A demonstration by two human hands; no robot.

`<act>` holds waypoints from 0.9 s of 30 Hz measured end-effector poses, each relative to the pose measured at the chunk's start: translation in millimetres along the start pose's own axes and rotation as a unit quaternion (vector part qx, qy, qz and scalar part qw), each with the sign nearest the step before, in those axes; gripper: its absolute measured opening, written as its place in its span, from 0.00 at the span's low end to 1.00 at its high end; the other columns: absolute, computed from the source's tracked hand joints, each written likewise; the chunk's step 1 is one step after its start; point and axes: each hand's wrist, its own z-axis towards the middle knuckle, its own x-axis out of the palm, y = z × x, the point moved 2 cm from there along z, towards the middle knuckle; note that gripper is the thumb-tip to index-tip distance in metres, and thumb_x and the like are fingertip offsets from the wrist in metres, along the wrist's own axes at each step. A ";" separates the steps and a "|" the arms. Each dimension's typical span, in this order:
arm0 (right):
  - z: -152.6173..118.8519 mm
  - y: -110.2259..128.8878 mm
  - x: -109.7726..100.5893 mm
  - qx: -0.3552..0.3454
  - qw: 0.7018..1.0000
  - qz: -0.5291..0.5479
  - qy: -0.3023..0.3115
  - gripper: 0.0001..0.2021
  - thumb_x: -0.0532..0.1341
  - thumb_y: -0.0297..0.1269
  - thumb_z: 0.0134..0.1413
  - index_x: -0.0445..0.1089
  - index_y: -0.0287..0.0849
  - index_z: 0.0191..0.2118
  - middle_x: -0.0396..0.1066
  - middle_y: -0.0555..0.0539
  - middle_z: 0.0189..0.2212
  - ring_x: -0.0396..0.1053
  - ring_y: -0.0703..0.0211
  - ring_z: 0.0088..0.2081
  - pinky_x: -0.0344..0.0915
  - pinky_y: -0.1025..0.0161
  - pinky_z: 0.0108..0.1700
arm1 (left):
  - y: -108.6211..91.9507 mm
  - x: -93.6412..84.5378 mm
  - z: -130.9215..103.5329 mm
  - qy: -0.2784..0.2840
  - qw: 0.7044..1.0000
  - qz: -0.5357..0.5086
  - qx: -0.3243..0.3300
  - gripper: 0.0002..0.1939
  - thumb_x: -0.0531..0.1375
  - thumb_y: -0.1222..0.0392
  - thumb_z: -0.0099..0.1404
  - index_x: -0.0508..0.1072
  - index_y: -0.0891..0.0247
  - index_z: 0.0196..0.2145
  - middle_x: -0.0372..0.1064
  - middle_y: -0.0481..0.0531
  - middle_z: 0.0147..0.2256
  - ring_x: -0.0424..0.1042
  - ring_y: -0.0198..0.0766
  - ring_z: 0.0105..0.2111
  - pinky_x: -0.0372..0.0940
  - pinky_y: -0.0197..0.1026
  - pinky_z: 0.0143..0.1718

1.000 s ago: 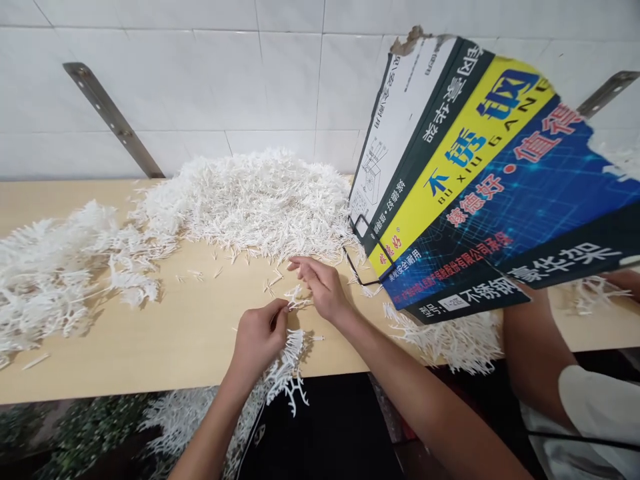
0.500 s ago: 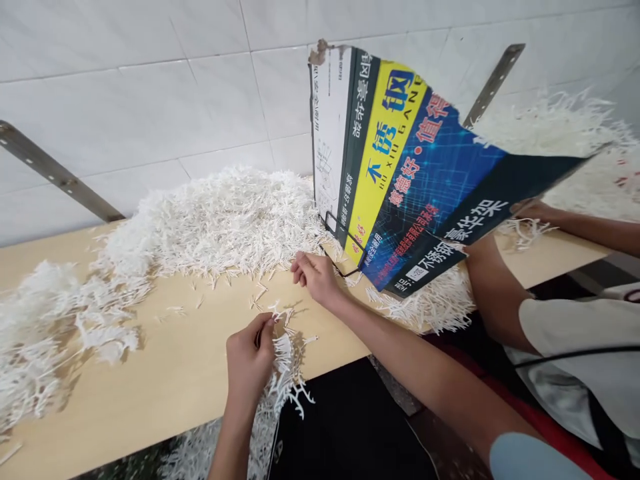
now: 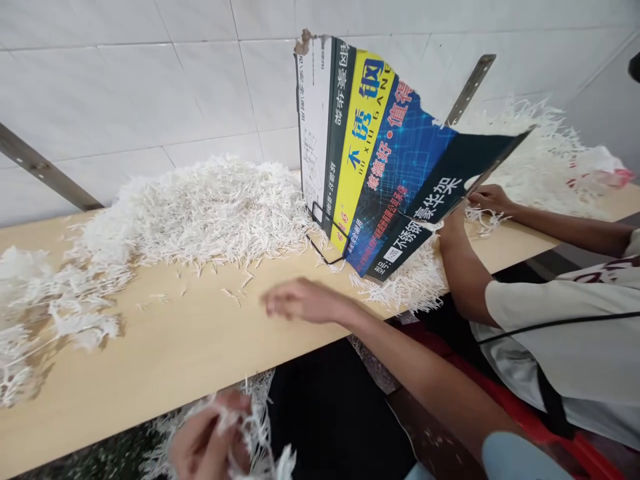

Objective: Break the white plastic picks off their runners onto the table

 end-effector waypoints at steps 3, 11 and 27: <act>17.0 18.6 -12.4 -0.123 0.971 -0.060 -0.197 0.06 0.62 0.33 0.63 0.77 0.43 0.36 0.76 0.42 0.54 0.73 0.52 0.52 0.66 0.54 0.56 | -4.5 25.0 -0.6 0.007 0.999 0.046 -0.005 0.15 0.71 0.48 0.57 0.82 0.63 0.34 0.77 0.54 0.30 0.69 0.36 0.23 0.64 0.35 0.20; -91.0 30.9 33.9 0.053 0.975 0.090 -0.194 0.09 0.61 0.38 0.66 0.78 0.42 0.44 0.78 0.48 0.39 0.74 0.57 0.42 0.67 0.63 0.45 | -11.0 77.8 21.7 0.130 0.986 -0.033 -0.097 0.22 0.69 0.43 0.61 0.80 0.64 0.44 0.69 0.47 0.23 0.65 0.31 0.23 0.59 0.31 0.22; -143.1 -14.0 54.0 0.098 0.838 0.236 -0.482 0.17 0.61 0.55 0.65 0.69 0.45 0.36 0.68 0.49 0.28 0.69 0.56 0.31 0.68 0.60 0.37 | -9.5 94.1 20.1 0.219 0.968 0.060 -0.106 0.28 0.70 0.40 0.57 0.73 0.62 0.47 0.76 0.56 0.43 0.70 0.31 0.20 0.68 0.37 0.20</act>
